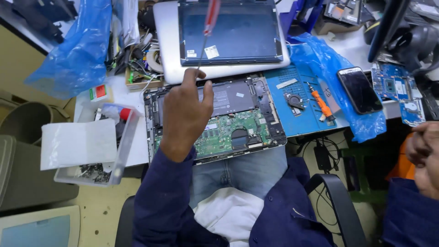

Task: Removing an internal battery from a laptop by unscrewing it and surrounding components.

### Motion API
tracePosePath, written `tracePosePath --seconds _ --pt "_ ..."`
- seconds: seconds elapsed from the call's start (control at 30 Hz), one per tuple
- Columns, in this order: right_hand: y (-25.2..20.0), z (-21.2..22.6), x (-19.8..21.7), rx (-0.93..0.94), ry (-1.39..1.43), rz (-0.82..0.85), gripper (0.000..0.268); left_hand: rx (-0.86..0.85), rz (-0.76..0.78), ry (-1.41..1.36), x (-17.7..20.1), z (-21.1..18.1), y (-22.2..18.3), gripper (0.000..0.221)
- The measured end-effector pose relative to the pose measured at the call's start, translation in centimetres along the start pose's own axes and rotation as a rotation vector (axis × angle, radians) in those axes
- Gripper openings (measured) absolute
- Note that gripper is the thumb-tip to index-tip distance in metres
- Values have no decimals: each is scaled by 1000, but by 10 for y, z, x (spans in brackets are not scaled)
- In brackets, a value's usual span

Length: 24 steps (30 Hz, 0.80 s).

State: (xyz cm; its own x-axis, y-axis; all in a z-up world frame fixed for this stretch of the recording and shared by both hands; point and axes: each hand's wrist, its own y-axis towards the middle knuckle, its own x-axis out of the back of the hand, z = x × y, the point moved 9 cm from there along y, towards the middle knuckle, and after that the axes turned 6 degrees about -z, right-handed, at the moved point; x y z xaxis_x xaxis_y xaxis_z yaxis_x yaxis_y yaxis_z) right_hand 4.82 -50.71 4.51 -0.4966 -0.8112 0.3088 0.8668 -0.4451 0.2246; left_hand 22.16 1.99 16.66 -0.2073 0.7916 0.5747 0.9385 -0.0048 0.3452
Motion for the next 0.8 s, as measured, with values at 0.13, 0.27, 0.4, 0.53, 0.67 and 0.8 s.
tracePosePath --seconds 0.13,0.27,0.4,0.53,0.67,0.8 --pt "-9 76 -86 -69 105 104 28 -287 52 533 -25 -31 32 19" --pt "-10 97 -138 -112 -21 238 28 -624 27 748 -92 2 81 34" --pt "-13 105 -187 -102 -5 434 28 -667 271 934 -151 53 115 69" --pt "-14 114 -211 -100 -57 520 33 -653 407 1027 -184 81 118 86" --pt "-9 108 -218 -140 -67 555 34 -719 377 1025 -192 82 116 79" --pt "1 108 -229 -166 -140 592 36 -818 387 987 -185 84 115 24"
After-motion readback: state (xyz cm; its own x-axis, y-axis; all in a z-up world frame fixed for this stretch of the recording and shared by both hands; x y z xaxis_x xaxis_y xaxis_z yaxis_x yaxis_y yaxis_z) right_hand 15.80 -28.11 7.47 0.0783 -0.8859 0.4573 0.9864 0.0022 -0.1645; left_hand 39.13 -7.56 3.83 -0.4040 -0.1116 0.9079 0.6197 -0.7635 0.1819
